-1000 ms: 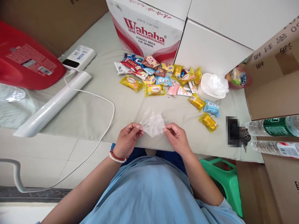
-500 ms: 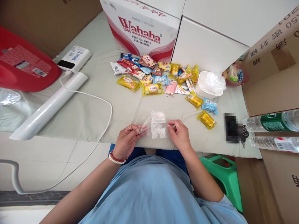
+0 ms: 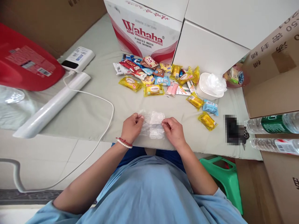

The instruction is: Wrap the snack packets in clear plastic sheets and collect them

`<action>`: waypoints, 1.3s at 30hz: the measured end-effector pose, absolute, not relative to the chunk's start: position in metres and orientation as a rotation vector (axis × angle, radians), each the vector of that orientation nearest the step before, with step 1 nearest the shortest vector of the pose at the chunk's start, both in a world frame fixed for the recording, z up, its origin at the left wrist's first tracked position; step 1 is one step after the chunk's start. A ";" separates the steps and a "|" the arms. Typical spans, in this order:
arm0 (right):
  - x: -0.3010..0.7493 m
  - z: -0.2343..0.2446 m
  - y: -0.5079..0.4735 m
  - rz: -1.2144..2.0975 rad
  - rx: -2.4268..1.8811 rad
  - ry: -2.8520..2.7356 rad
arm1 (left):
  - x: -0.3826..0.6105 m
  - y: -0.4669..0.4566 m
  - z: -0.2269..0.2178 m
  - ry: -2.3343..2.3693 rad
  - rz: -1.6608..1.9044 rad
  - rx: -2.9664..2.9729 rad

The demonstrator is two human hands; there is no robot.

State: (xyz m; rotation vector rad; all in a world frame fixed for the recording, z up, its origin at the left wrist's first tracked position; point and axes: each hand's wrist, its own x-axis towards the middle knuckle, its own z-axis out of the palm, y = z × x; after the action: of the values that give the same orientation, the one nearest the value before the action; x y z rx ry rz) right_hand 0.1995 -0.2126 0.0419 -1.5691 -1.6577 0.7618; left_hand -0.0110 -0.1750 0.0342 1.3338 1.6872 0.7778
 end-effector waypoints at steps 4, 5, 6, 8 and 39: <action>0.214 0.043 -0.220 0.801 -1.583 -1.464 | -0.011 -0.181 0.022 1.543 0.969 1.151; 0.218 0.042 -0.222 0.824 -1.582 -1.425 | -0.011 -0.183 0.020 1.525 1.000 1.108; 0.222 0.041 -0.224 0.840 -1.578 -1.396 | -0.012 -0.184 0.018 1.518 1.030 1.066; 0.229 0.041 -0.228 0.844 -1.569 -1.362 | -0.014 -0.186 0.016 1.521 1.087 0.990; 0.236 0.069 -0.178 0.805 -1.355 -2.135 | -0.015 -0.188 0.033 1.527 1.215 1.139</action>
State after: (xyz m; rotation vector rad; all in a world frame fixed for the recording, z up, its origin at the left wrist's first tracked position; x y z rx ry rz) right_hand 0.2360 -0.1783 0.0691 -1.3546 -2.1352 0.8048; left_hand -0.0150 -0.1879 0.0327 1.1394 1.5266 1.2154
